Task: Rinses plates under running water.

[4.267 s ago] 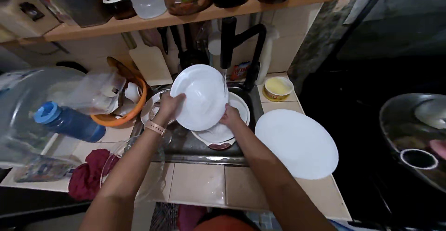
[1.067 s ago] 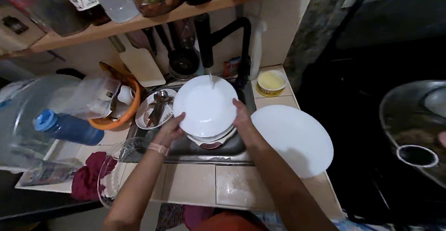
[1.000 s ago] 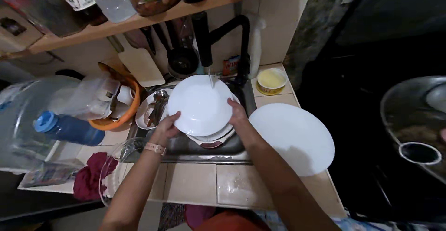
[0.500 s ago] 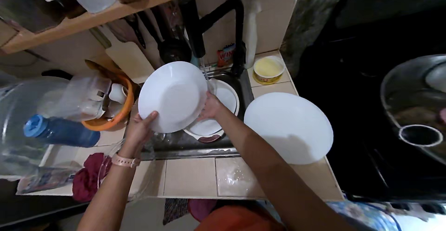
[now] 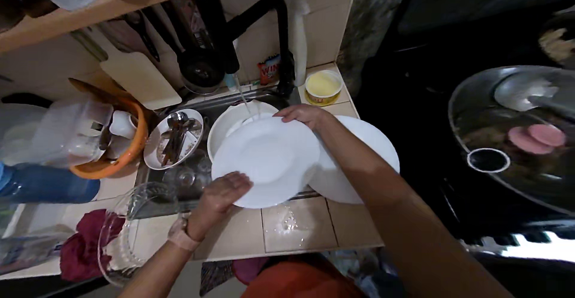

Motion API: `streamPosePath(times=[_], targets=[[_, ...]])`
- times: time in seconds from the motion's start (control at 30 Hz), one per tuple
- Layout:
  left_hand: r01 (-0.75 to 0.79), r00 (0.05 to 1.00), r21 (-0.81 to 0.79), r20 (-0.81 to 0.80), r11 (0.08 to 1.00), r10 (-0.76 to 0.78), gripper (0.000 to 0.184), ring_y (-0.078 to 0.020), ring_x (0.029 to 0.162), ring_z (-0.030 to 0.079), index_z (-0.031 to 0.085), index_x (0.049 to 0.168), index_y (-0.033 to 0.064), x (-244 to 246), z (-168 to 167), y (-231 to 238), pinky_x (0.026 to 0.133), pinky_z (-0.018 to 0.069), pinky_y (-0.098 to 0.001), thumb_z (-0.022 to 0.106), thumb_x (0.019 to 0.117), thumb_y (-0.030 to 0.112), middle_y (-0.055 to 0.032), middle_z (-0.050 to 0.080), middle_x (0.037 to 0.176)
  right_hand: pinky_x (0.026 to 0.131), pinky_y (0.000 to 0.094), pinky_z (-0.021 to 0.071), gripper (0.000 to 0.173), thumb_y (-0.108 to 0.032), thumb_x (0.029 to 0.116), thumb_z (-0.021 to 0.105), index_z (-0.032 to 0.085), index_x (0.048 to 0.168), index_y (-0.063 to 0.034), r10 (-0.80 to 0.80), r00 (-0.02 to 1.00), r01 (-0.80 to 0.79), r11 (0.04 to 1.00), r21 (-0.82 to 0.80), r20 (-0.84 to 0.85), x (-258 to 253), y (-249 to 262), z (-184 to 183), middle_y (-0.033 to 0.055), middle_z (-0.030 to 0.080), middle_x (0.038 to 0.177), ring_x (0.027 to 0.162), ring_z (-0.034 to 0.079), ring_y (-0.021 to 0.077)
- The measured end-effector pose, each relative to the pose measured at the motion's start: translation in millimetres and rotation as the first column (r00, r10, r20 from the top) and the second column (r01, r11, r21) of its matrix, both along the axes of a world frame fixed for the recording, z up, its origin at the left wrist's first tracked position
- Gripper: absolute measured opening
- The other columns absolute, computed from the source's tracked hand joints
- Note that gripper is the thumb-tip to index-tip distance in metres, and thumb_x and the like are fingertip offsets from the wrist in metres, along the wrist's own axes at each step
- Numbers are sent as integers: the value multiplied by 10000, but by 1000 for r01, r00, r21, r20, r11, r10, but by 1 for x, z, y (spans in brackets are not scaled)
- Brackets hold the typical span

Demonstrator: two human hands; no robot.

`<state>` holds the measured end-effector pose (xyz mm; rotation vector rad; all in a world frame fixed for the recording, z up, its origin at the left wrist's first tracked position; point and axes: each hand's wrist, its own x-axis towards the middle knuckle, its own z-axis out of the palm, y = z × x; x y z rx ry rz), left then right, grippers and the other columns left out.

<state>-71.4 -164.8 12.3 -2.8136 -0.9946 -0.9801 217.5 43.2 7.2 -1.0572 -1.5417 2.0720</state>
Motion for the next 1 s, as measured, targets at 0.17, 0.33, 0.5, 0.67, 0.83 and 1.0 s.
streamPosePath(times=[0.17, 0.33, 0.5, 0.67, 0.83, 1.0], targets=[[119, 988, 65, -105, 991, -112, 253, -285, 1125, 713, 743, 1142, 52, 56, -33, 5, 1035, 522, -404, 530, 1006, 52, -138, 763, 1121, 733, 341, 532, 211, -114, 1033, 566, 607, 1186, 25, -98, 894, 49, 991, 122, 438, 41, 3, 1, 103, 632, 944, 767, 604, 143], [208, 965, 46, -171, 977, -197, 268, -317, 1112, 719, 740, 1164, 24, 102, -54, 14, 1011, 538, -439, 540, 985, 34, -153, 760, 1135, 930, 569, 470, 391, -275, 1064, 566, 648, 1188, 87, -104, 635, -112, 968, 225, 765, 74, 13, -25, 280, 644, 1105, 1008, 624, 367], [228, 967, 58, -130, 972, -219, 243, -327, 1071, 734, 747, 1124, 5, 138, -67, 23, 983, 557, -438, 578, 950, 16, -163, 764, 1110, 954, 654, 470, 325, -178, 1037, 564, 670, 1066, 128, -174, 419, -218, 933, 285, 891, 81, 5, -16, 326, 649, 1176, 1152, 622, 467], [236, 965, 29, -119, 971, -231, 238, -345, 1065, 735, 755, 1119, -3, 164, -71, 30, 971, 564, -452, 596, 943, 8, -177, 763, 1101, 975, 698, 452, 340, -197, 1051, 552, 661, 1198, 89, -319, 441, -254, 852, 458, 839, 65, -1, 9, 323, 627, 1268, 1227, 586, 503], [308, 942, 13, -147, 951, -303, 247, -352, 1078, 729, 732, 1147, -30, 178, -87, 34, 986, 554, -462, 577, 956, -17, -196, 754, 1117, 1042, 669, 420, 341, -183, 1063, 533, 662, 1214, 94, -209, 624, -344, 792, 505, 753, 19, 9, 5, 327, 624, 1271, 1251, 571, 490], [252, 899, -243, -298, 937, -320, 348, -359, 1303, 606, 645, 1321, -31, 187, -81, 30, 1137, 426, -519, 548, 986, -27, -208, 658, 1345, 1026, 658, 434, 375, -224, 1066, 537, 659, 1180, 113, -92, 662, -386, 809, 443, 744, -26, 12, -9, 333, 631, 1229, 1216, 589, 478]])
